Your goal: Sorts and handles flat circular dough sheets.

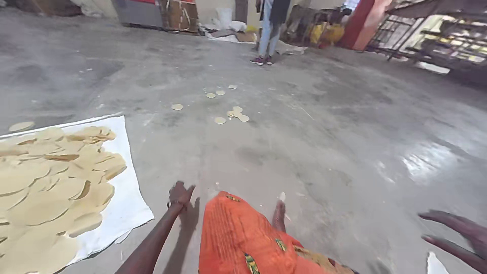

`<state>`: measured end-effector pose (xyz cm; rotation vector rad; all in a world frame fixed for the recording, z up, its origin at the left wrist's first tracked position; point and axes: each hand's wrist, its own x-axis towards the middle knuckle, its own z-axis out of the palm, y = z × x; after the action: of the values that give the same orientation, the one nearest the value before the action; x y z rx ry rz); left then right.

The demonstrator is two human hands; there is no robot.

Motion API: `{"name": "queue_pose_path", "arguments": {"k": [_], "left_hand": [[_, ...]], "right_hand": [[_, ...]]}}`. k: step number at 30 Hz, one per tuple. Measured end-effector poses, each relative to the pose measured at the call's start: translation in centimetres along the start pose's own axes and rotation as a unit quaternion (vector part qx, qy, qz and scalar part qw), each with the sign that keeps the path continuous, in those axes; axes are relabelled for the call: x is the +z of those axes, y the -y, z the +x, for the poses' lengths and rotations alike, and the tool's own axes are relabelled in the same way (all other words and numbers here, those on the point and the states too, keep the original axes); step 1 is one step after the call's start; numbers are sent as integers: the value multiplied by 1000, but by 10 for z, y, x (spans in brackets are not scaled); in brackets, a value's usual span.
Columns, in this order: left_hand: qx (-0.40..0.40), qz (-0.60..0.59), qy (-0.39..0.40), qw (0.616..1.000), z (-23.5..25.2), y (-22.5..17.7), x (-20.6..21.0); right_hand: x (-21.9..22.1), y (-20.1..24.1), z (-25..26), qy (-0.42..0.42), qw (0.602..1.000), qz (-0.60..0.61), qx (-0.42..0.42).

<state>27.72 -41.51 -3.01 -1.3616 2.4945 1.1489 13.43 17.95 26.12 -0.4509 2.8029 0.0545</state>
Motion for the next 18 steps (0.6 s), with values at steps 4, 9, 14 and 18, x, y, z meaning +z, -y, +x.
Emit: {"name": "queue_pose_path", "arguments": {"k": [4, 9, 14, 18], "left_hand": [[-31, 124, -116, 985, -22, 90, 55], [27, 171, -121, 977, -89, 146, 82], [-18, 211, -197, 957, -80, 151, 96], [-10, 222, -171, 960, -91, 151, 94]], "right_hand": [[5, 32, 191, 21, 984, -147, -101], [23, 144, 376, 19, 972, -113, -204], [69, 294, 483, 9, 926, -109, -362], [145, 399, 506, 34, 880, -52, -471]]}}
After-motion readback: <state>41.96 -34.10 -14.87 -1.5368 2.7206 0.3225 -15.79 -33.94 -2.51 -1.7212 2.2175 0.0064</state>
